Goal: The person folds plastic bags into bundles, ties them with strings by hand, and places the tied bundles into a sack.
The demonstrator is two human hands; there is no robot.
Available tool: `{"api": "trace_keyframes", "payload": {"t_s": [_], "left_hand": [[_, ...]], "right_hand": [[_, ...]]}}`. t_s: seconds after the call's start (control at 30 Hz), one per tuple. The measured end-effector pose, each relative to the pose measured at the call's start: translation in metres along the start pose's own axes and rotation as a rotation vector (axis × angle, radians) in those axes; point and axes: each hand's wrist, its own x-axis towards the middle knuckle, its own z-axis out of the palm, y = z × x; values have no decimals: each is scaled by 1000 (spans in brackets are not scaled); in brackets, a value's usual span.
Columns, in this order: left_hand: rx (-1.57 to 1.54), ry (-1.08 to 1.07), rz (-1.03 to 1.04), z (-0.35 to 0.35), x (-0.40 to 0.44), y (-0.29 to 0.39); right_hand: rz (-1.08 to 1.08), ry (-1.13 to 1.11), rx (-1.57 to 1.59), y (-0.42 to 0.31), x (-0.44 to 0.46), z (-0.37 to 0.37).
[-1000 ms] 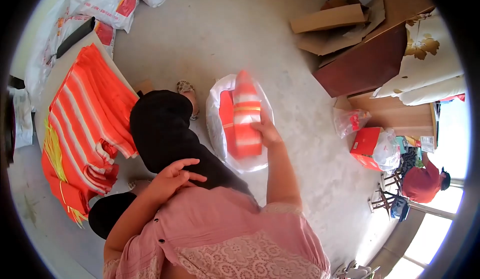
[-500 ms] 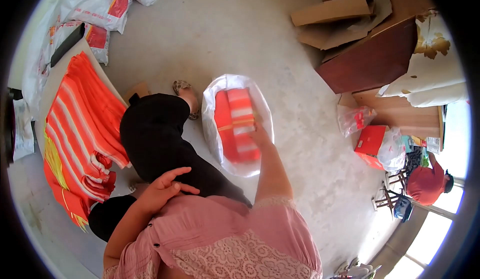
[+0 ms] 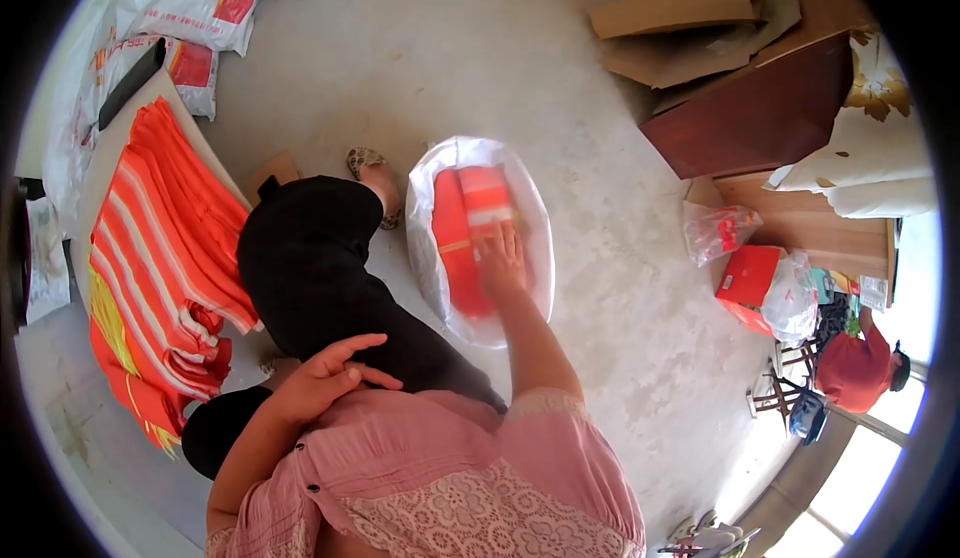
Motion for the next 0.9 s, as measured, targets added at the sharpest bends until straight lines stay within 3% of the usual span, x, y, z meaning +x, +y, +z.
{"api": "trace_keyframes", "payload": {"t_s": [0.07, 0.27, 0.3, 0.5, 0.6, 0.7, 0.9], "left_hand": [[-11, -12, -8, -2, 0, 1], [-58, -24, -24, -10, -2, -2], [-61, -29, -22, -11, -2, -2], [-62, -67, -8, -11, -1, 0], [-39, -87, 9, -13, -1, -4], [-10, -92, 13, -14, -2, -2], [16, -128, 66, -16, 0, -6]], "right_hand": [[5, -106, -65, -1, 10, -5], [-38, -145, -84, 40, 36, 35], [-82, -42, 53, 45, 39, 39], [-149, 36, 71, 55, 37, 39], [-56, -53, -51, 30, 16, 15], [-4, -28, -105, 25, -12, 38], [56, -101, -12, 18, -49, 38]]}}
